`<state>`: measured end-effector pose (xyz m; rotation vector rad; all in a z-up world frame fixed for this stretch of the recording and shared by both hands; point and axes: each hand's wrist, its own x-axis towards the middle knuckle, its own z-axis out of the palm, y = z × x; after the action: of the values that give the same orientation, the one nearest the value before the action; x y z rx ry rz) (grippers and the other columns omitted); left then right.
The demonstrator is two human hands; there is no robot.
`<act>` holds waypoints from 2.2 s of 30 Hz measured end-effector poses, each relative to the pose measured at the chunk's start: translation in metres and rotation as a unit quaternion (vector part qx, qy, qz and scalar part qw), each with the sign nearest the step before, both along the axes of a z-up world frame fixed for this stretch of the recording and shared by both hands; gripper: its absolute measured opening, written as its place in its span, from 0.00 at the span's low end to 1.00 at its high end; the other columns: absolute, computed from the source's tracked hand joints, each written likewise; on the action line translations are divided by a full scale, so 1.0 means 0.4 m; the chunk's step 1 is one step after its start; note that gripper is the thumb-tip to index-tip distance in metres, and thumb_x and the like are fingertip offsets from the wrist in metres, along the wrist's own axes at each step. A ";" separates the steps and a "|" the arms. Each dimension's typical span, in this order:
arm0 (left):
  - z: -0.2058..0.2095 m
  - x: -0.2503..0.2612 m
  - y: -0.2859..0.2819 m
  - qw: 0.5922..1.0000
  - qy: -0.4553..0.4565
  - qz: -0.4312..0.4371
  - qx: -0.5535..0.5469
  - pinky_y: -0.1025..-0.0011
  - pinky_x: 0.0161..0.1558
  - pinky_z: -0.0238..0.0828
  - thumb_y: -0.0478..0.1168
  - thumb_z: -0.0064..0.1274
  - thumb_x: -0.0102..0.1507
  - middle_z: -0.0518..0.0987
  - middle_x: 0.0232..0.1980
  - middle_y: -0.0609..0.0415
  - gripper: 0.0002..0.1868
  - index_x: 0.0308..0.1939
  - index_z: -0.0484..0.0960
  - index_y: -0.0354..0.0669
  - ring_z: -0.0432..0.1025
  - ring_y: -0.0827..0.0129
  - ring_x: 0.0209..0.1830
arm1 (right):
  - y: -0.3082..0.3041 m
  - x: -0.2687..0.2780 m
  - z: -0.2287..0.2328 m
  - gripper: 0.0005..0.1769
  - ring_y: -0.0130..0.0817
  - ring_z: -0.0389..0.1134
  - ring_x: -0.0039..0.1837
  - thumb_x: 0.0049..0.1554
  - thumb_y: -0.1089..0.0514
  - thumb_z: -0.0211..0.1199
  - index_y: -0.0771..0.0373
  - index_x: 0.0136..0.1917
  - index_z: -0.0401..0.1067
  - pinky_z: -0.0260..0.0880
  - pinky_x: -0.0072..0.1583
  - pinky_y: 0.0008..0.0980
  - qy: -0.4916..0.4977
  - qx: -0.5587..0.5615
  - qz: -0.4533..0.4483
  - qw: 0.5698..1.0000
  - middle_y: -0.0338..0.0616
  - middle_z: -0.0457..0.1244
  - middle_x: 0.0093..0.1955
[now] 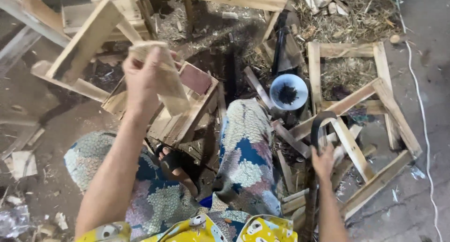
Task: Shaping a small piece of wood with a billhook and smoothing it with sandpaper.
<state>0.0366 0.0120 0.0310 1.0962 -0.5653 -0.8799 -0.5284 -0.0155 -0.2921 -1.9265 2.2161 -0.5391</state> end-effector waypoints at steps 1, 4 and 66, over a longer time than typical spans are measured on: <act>-0.004 -0.015 0.002 0.998 -0.045 -0.024 -0.024 0.66 0.39 0.80 0.39 0.51 0.61 0.78 0.37 0.51 0.10 0.45 0.73 0.43 0.75 0.68 0.33 | 0.008 0.018 -0.014 0.41 0.62 0.58 0.60 0.51 0.45 0.59 0.72 0.69 0.53 0.58 0.61 0.48 -0.038 0.015 0.025 0.999 0.68 0.56 0.63; -0.023 -0.048 0.025 0.995 -0.080 -0.048 -0.041 0.64 0.43 0.79 0.37 0.50 0.59 0.78 0.39 0.51 0.11 0.45 0.73 0.44 0.76 0.67 0.37 | 0.016 0.082 0.000 0.44 0.60 0.61 0.55 0.49 0.55 0.62 0.66 0.74 0.47 0.61 0.53 0.46 -0.050 0.010 0.044 0.998 0.64 0.56 0.65; -0.044 -0.110 0.138 0.933 -0.346 -0.022 -0.091 0.64 0.32 0.66 0.39 0.48 0.62 0.71 0.25 0.48 0.06 0.32 0.68 0.45 0.67 0.52 0.24 | 0.099 0.932 0.843 0.31 0.23 0.48 0.17 0.58 0.40 0.44 0.42 0.73 0.47 0.46 0.20 0.17 -0.693 0.386 0.285 0.537 0.38 0.44 0.20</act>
<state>-0.0073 0.0673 0.0135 1.2174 -1.2342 -0.4418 -0.1554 0.0243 0.0450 -0.8447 0.4829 -0.4935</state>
